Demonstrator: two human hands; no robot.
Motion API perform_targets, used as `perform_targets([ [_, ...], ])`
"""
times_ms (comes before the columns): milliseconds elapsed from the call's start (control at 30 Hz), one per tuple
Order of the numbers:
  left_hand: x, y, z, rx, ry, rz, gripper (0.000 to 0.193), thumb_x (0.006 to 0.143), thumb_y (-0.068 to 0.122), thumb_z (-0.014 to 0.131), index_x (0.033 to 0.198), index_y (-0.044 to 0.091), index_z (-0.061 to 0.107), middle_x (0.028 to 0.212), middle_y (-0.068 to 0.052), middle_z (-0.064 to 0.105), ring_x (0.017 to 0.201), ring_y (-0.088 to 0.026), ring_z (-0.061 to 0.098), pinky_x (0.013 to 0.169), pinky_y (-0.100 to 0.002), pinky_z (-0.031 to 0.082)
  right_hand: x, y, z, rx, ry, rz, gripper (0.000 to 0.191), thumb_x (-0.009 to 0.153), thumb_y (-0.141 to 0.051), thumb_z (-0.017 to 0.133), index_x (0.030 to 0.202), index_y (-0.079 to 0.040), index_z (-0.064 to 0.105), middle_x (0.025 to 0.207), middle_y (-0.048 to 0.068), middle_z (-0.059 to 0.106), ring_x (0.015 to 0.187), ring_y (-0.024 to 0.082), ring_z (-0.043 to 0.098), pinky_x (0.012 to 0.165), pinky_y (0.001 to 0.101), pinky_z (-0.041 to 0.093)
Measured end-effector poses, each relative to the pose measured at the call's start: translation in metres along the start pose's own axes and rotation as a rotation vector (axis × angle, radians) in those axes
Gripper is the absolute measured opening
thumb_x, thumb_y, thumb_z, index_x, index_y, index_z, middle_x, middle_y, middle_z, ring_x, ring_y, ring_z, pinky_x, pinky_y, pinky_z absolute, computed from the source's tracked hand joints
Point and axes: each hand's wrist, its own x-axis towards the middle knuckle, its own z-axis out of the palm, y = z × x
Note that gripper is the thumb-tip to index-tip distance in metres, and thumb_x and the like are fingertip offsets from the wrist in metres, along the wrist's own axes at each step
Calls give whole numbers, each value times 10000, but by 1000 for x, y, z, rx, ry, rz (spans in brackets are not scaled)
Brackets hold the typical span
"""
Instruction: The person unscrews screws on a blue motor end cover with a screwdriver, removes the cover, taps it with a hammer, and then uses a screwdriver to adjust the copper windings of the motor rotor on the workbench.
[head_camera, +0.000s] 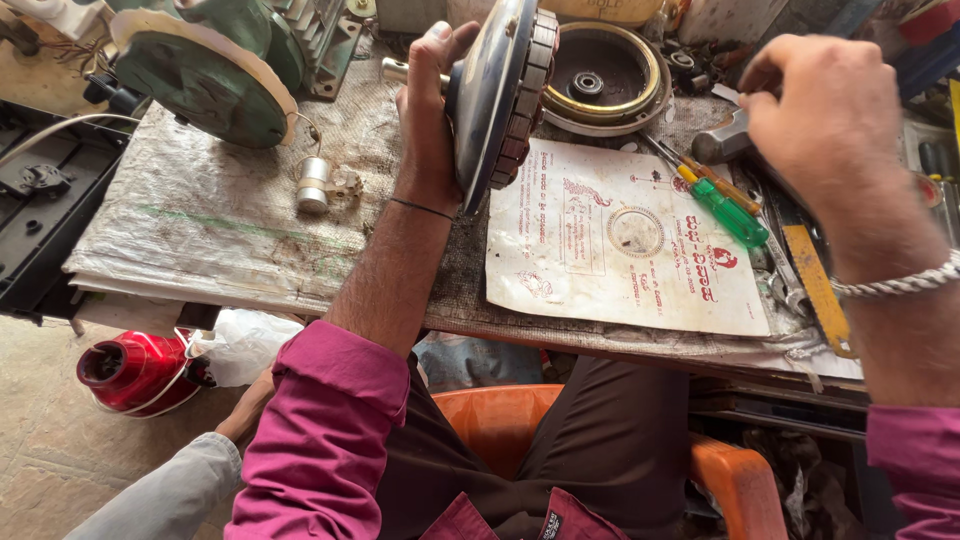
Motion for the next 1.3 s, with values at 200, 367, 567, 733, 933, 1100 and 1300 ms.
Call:
perform_targets([
  [200, 5, -6, -1, 43, -11, 46, 700, 983, 503, 527, 1390, -64, 582, 1323, -204, 644, 1163, -259, 662, 983, -342, 560, -24, -12, -6, -163, -521, 197, 368, 905, -464, 771, 1137, -179, 790, 981, 152, 788, 895, 337, 764, 866, 469, 594],
  [367, 2, -9, 1, 108, -8, 105, 690, 1006, 492, 533, 1397, -72, 607, 1363, -193, 634, 1205, -233, 652, 1017, -316, 546, -52, -14, -4, -162, -454, 8, 348, 874, -412, 772, 1103, -150, 793, 1030, 127, 766, 1036, 312, 722, 904, 466, 572],
  [567, -3, -6, 7, 9, -2, 10, 678, 985, 503, 527, 1382, -44, 580, 1235, -195, 665, 998, -231, 708, 817, -338, 613, -48, 4, -7, -167, -474, 136, 372, 926, -401, 757, 1162, -114, 783, 1029, 165, 780, 997, 331, 737, 939, 466, 572],
  [733, -6, -2, 11, 22, -8, 13, 712, 968, 515, 516, 1398, -50, 555, 1187, -200, 681, 947, -227, 721, 774, -339, 623, -56, 24, -22, -230, -582, 283, 350, 958, -387, 715, 1195, -144, 803, 1074, 134, 817, 915, 315, 796, 931, 458, 612],
  [933, -8, 1, 17, 22, -24, -20, 753, 944, 521, 542, 1421, -62, 524, 1130, -218, 693, 857, -224, 726, 699, -334, 615, -94, 14, -17, -373, -657, 215, 451, 851, -448, 778, 1158, -117, 777, 998, 150, 806, 956, 317, 771, 891, 448, 613],
  [1100, -12, 3, 25, 47, 3, -13, 750, 937, 520, 537, 1414, -58, 529, 1118, -216, 699, 845, -221, 737, 686, -337, 622, -108, 16, -16, -365, -550, 320, 351, 851, -398, 741, 1035, -107, 811, 976, 178, 784, 925, 375, 759, 866, 482, 606],
  [1300, -23, 13, 33, -288, -415, -77, 598, 1085, 476, 462, 1333, -53, 585, 957, -140, 700, 688, -186, 671, 565, -309, 557, -112, 20, 1, -432, -395, 254, 264, 851, -325, 717, 904, -87, 817, 873, 168, 780, 847, 341, 777, 821, 455, 627],
])
